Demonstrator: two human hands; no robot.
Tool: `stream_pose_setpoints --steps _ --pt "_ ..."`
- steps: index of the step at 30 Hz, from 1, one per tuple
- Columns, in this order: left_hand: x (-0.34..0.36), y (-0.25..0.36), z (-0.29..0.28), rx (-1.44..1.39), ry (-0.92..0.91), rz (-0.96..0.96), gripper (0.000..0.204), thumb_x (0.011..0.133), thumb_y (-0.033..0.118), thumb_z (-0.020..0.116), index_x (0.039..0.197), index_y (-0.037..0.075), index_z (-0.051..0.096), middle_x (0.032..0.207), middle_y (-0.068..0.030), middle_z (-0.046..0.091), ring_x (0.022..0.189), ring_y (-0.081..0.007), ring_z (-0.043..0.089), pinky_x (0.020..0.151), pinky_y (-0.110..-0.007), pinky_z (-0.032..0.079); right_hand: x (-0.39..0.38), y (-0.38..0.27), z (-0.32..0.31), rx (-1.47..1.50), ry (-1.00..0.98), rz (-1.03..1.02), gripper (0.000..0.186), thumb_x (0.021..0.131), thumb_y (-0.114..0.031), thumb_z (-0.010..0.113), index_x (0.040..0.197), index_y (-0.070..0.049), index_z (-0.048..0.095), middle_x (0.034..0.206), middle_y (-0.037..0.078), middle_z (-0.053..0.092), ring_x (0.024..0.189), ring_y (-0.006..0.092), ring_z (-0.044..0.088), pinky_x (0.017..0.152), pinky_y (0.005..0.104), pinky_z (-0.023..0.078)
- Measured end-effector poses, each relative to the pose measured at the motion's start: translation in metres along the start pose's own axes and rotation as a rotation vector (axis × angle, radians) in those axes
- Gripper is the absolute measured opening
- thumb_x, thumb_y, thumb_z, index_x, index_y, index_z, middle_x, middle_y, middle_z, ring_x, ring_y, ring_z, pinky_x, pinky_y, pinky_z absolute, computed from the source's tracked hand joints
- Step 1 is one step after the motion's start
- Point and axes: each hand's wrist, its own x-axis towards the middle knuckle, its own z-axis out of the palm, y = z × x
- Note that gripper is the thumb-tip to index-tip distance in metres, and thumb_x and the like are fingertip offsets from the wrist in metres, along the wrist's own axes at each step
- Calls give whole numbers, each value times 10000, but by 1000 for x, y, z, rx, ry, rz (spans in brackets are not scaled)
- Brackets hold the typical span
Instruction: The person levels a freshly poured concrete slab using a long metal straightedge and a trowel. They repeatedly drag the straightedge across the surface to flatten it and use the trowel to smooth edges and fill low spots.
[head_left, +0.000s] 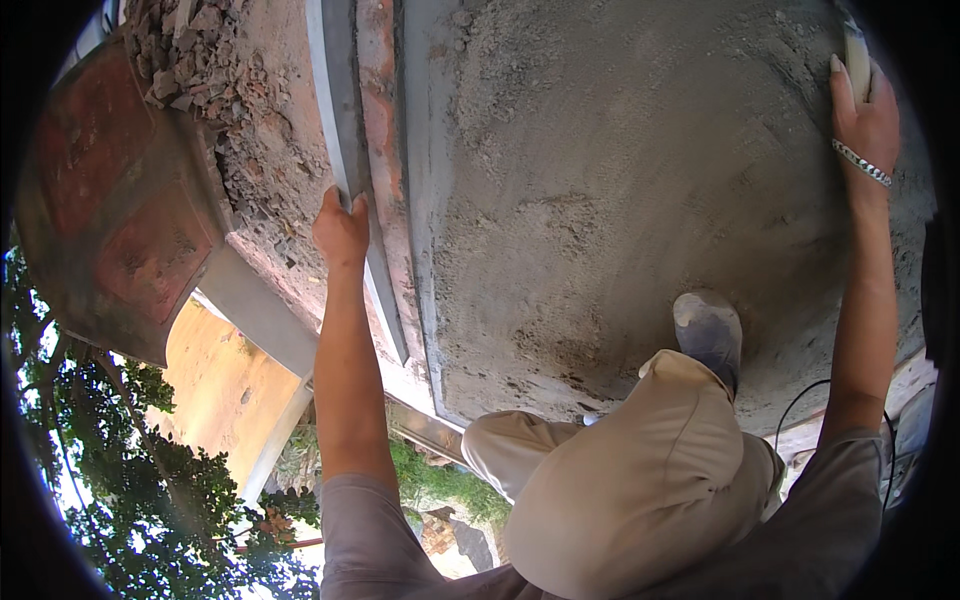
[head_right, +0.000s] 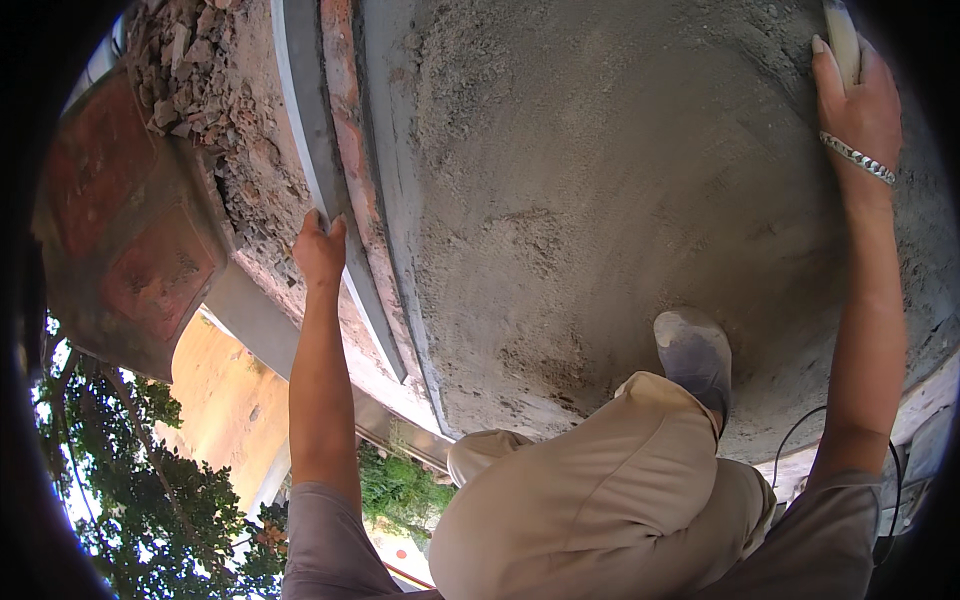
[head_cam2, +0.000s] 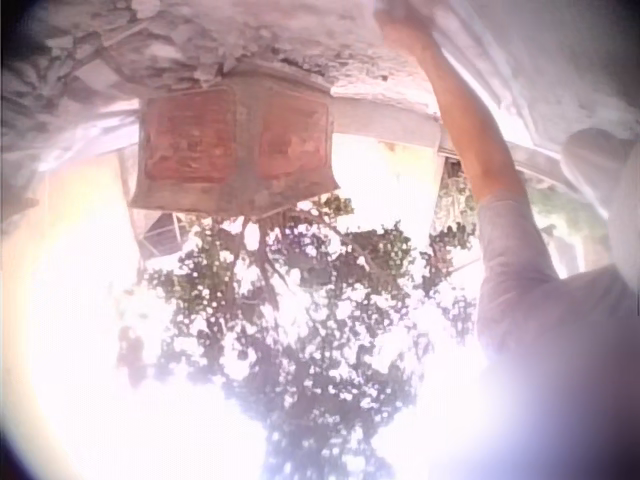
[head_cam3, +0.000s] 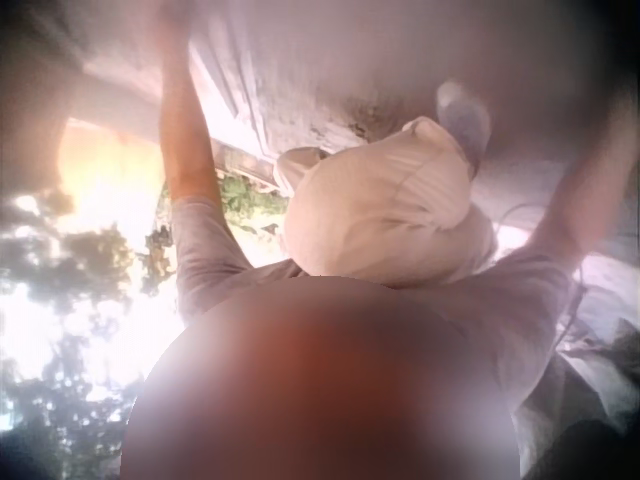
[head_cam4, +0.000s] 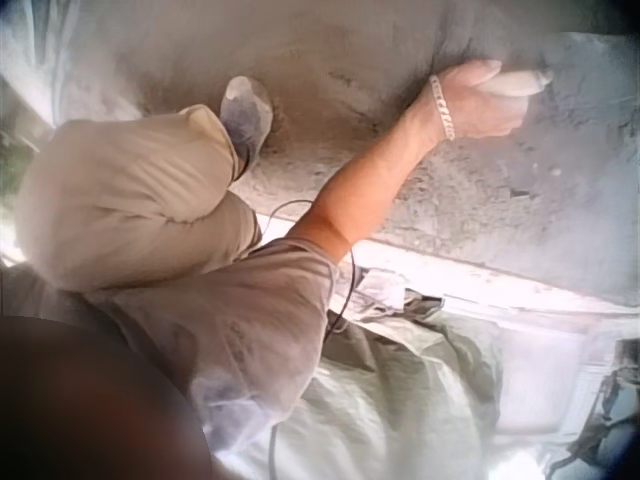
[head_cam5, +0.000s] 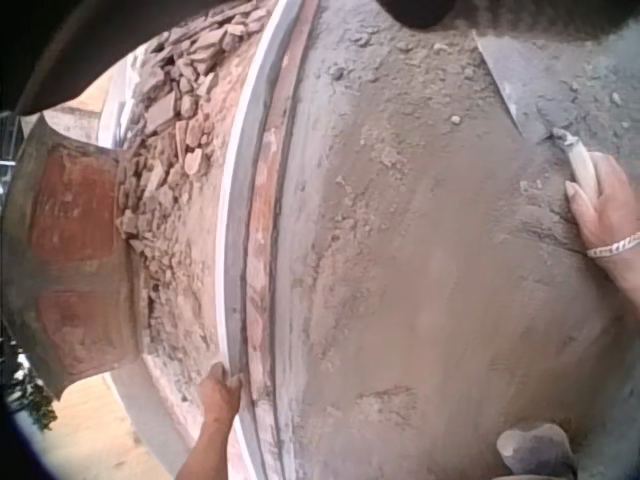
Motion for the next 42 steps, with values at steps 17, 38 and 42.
stream_pose_setpoints --steps 17,38,42 --pt "0 9 -10 -76 20 -88 368 794 223 744 1079 24 622 942 -266 693 884 -456 675 794 -505 539 -2 -28 -25 240 120 11 435 800 -165 710 1174 3 565 1054 157 584 948 358 555 796 454 439" --pt "-17 23 -17 -241 44 -136 340 774 203 759 1020 6 632 936 -280 685 908 -458 665 817 -512 521 1 -33 -36 262 87 57 436 739 -162 715 1113 2 560 997 156 549 901 354 527 777 462 402" --pt "-8 40 -35 -220 44 -96 291 787 188 742 988 20 616 918 -256 686 886 -454 663 776 -518 521 2 -35 -35 234 60 69 455 734 -158 719 1126 8 558 1015 161 553 910 355 529 784 463 403"
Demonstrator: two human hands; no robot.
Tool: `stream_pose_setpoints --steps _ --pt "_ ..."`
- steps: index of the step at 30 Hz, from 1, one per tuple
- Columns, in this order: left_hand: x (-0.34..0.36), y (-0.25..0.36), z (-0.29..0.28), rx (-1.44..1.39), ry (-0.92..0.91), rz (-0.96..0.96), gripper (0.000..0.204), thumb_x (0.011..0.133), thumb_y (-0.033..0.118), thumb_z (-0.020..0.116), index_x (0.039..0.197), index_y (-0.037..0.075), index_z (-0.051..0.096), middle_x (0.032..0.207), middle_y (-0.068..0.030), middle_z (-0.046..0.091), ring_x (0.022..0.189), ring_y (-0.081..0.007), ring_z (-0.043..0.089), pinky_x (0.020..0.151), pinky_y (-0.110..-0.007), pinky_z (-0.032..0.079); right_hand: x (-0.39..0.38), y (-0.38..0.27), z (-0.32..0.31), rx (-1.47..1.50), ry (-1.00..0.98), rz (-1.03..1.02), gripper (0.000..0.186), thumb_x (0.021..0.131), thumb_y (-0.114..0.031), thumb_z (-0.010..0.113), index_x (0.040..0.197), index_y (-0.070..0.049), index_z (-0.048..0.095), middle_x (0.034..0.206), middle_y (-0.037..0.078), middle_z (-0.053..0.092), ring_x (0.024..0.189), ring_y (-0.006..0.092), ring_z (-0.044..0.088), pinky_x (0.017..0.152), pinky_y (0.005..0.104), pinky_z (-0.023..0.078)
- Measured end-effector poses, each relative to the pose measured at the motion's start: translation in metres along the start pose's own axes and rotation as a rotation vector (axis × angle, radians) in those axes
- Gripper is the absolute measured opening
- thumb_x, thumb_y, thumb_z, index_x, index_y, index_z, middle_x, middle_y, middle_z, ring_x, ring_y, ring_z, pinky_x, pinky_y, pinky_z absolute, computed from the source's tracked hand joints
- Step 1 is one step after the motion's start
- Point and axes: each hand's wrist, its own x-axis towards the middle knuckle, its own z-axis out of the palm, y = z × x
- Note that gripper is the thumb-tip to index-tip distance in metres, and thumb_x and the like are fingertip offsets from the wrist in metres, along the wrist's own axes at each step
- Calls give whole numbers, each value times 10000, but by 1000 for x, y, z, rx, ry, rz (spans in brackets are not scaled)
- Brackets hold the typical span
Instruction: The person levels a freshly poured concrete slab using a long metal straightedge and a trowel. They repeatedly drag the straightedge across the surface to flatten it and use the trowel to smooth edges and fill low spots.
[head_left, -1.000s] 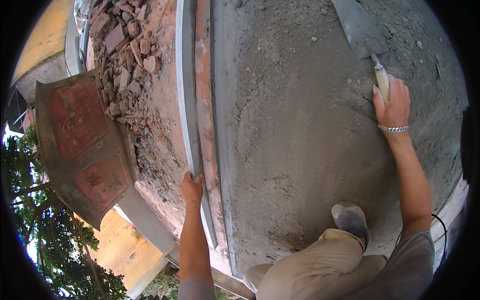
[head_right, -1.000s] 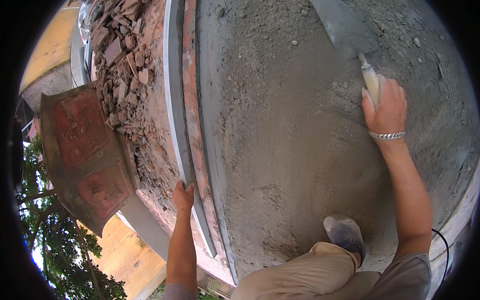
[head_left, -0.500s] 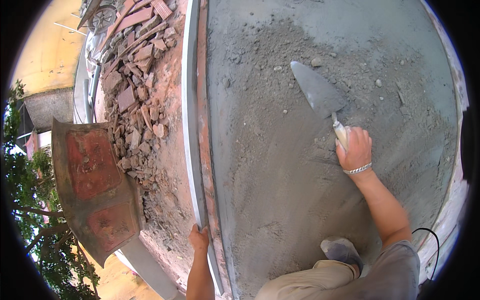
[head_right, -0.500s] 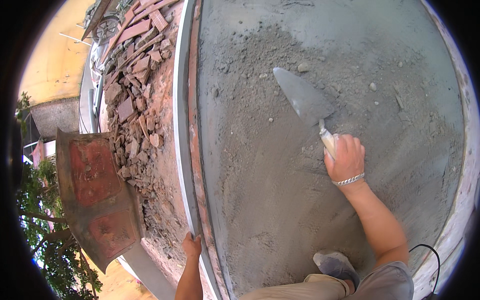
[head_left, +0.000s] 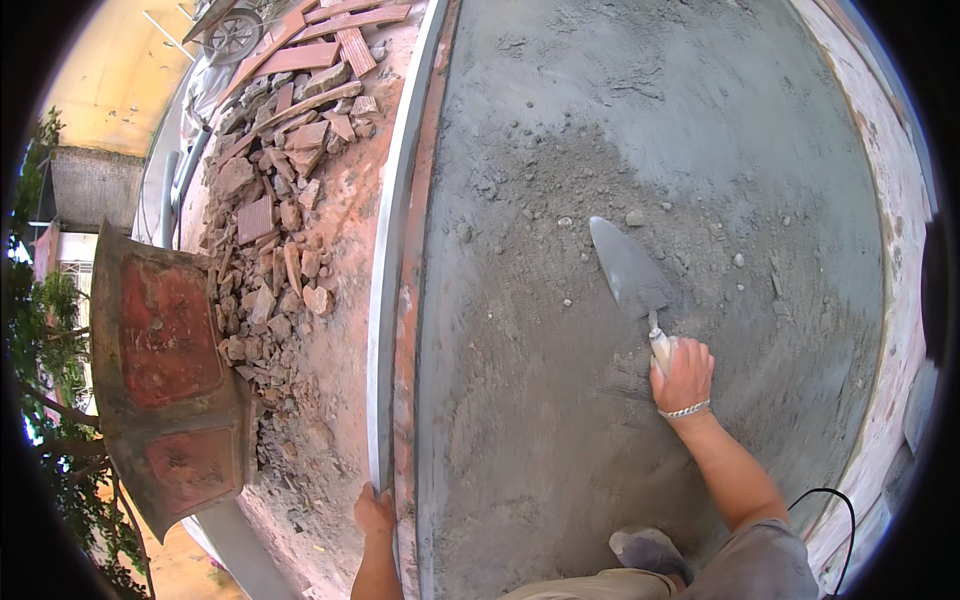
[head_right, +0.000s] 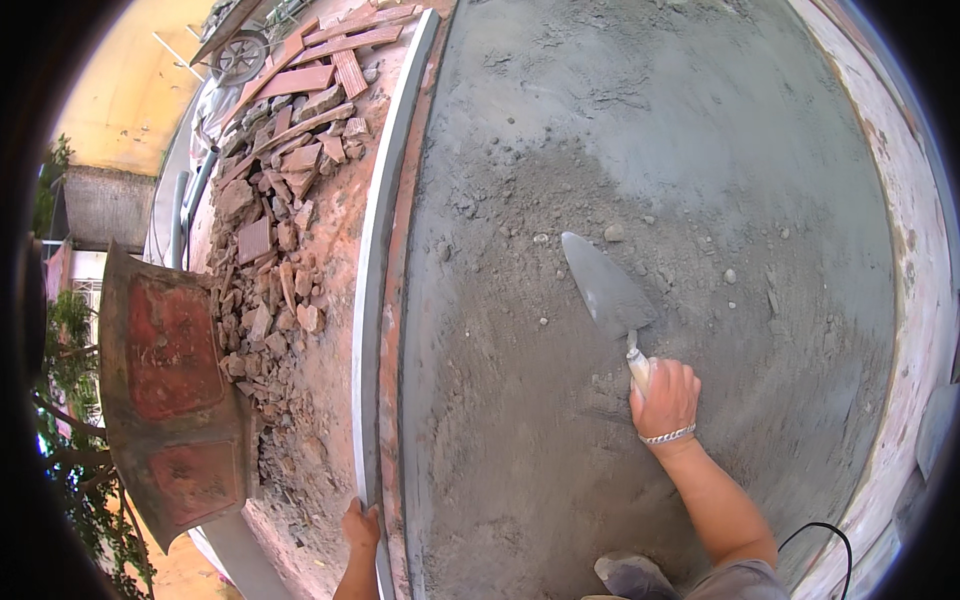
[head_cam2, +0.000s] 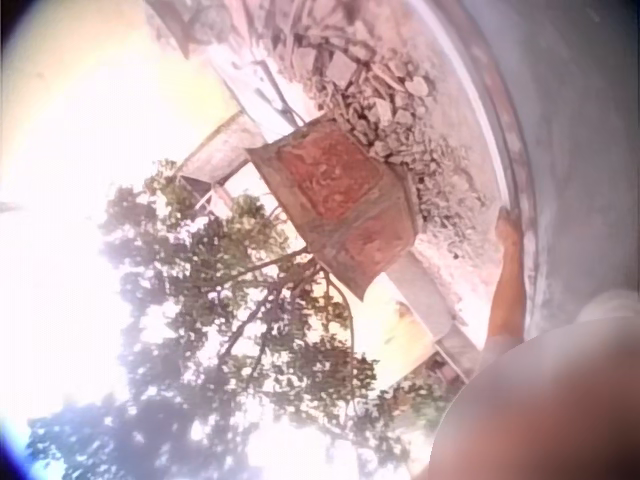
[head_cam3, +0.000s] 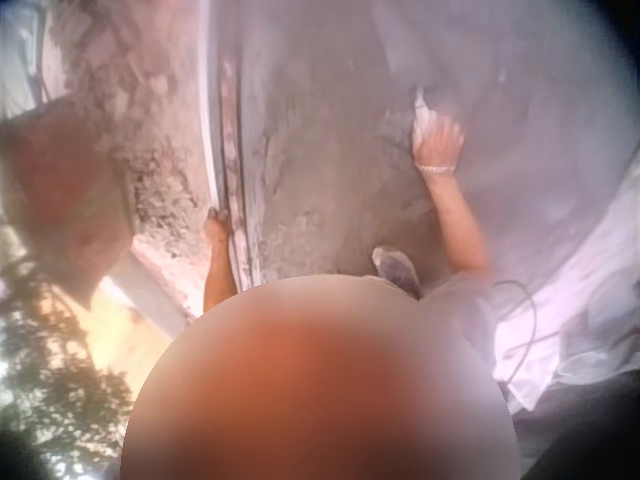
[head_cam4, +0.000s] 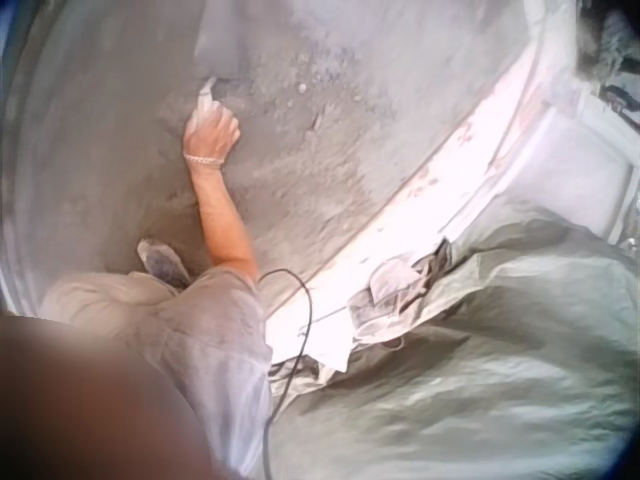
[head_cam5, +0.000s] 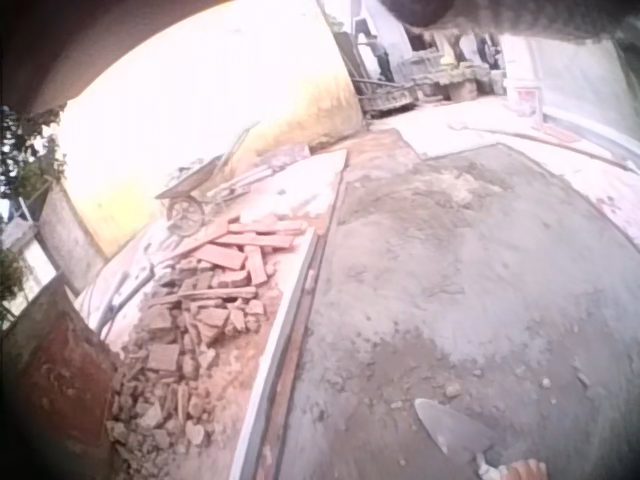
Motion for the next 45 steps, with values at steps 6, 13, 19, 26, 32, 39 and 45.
stream_pose_setpoints --steps 6,13,19,26,32,39,45 --pt "70 97 -27 39 118 169 262 813 186 728 947 12 585 891 -242 677 846 -455 652 747 -526 516 -1 4 2 21 -27 18 486 722 -160 731 1139 16 555 1042 166 558 932 360 534 800 463 404" --pt "97 148 -47 -14 111 261 248 819 173 714 930 2 574 887 -274 667 863 -464 648 752 -513 513 -1 5 1 12 -6 9 491 729 -175 737 1145 15 557 1050 164 558 942 356 535 805 465 404" --pt "57 121 -33 -39 88 171 312 821 178 719 1046 2 594 944 -254 673 893 -459 648 775 -515 515 -2 6 4 -9 -24 15 478 736 -181 738 1141 2 563 1030 147 560 941 347 535 793 466 408" --pt "11 70 -16 -99 83 132 291 825 169 719 1051 41 590 991 -230 680 918 -430 659 793 -511 516 -4 5 5 -44 25 -11 461 749 -194 735 1138 -11 569 1031 139 566 947 342 540 792 468 412" --pt "-16 7 -3 -158 77 78 355 801 173 734 1113 41 626 986 -240 690 936 -433 662 821 -496 523 -9 5 7 -84 23 -5 465 765 -222 743 1146 -25 561 1052 142 564 985 351 542 821 477 423" --pt "-106 -110 12 -237 68 -11 405 778 142 742 1162 58 641 975 -228 698 916 -432 671 818 -483 532 -14 2 6 -137 -21 45 415 819 -278 715 1118 -35 561 1058 160 579 1024 371 553 846 515 441" --pt "-200 -194 34 -265 112 -64 422 771 115 743 1175 60 633 999 -225 695 923 -425 668 808 -475 532 -70 14 -24 -117 -76 137 427 845 -305 688 1138 -22 558 1088 188 589 1057 406 549 884 537 442"
